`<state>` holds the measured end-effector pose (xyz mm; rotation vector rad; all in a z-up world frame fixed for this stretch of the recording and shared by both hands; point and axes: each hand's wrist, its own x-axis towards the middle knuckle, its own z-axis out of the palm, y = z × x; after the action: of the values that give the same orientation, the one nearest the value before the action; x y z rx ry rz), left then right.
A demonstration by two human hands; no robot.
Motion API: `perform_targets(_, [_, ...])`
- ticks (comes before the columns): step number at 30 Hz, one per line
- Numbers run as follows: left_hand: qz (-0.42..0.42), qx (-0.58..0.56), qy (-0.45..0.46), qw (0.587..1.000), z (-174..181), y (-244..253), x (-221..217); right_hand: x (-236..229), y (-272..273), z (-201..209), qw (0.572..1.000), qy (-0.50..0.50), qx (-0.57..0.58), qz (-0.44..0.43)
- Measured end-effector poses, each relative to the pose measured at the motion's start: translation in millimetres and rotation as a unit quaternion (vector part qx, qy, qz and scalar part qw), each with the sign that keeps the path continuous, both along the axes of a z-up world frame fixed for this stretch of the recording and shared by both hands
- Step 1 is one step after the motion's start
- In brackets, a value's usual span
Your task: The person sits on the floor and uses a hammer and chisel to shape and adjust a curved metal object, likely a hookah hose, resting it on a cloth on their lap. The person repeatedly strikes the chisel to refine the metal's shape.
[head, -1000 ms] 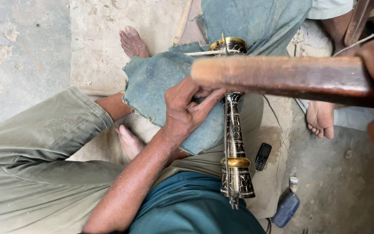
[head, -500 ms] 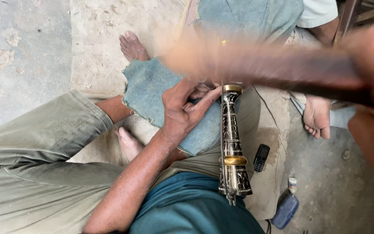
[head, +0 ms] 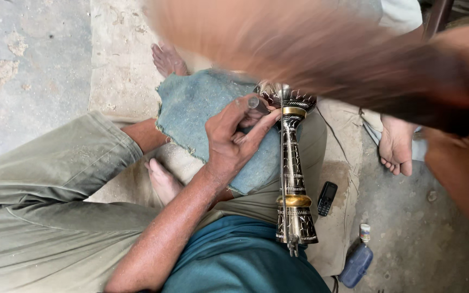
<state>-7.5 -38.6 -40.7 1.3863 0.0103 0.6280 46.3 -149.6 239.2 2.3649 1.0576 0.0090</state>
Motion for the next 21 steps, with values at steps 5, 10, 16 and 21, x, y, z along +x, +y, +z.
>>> perform_targets(5, [-0.018, -0.007, -0.003, 1.0, -0.7, -0.2, 6.3, 11.6, 3.2, 2.1, 0.982, 0.121, 0.141, -0.029])
perform_targets(10, [-0.015, 0.004, -0.002, 1.0, -5.7, -2.4, 3.2, 12.7, 6.0, 6.3, 0.995, 0.066, 0.079, 0.005])
perform_targets(16, [0.002, 0.01, -0.026, 1.0, -7.3, -3.5, 0.8, -2.6, 9.2, 9.1, 0.994, -0.048, -0.09, -0.035])
perform_targets(21, [-0.011, -0.047, 0.167, 0.985, 9.4, 6.3, 2.7, 10.7, -11.6, 13.4, 0.988, 0.065, 0.105, -0.096])
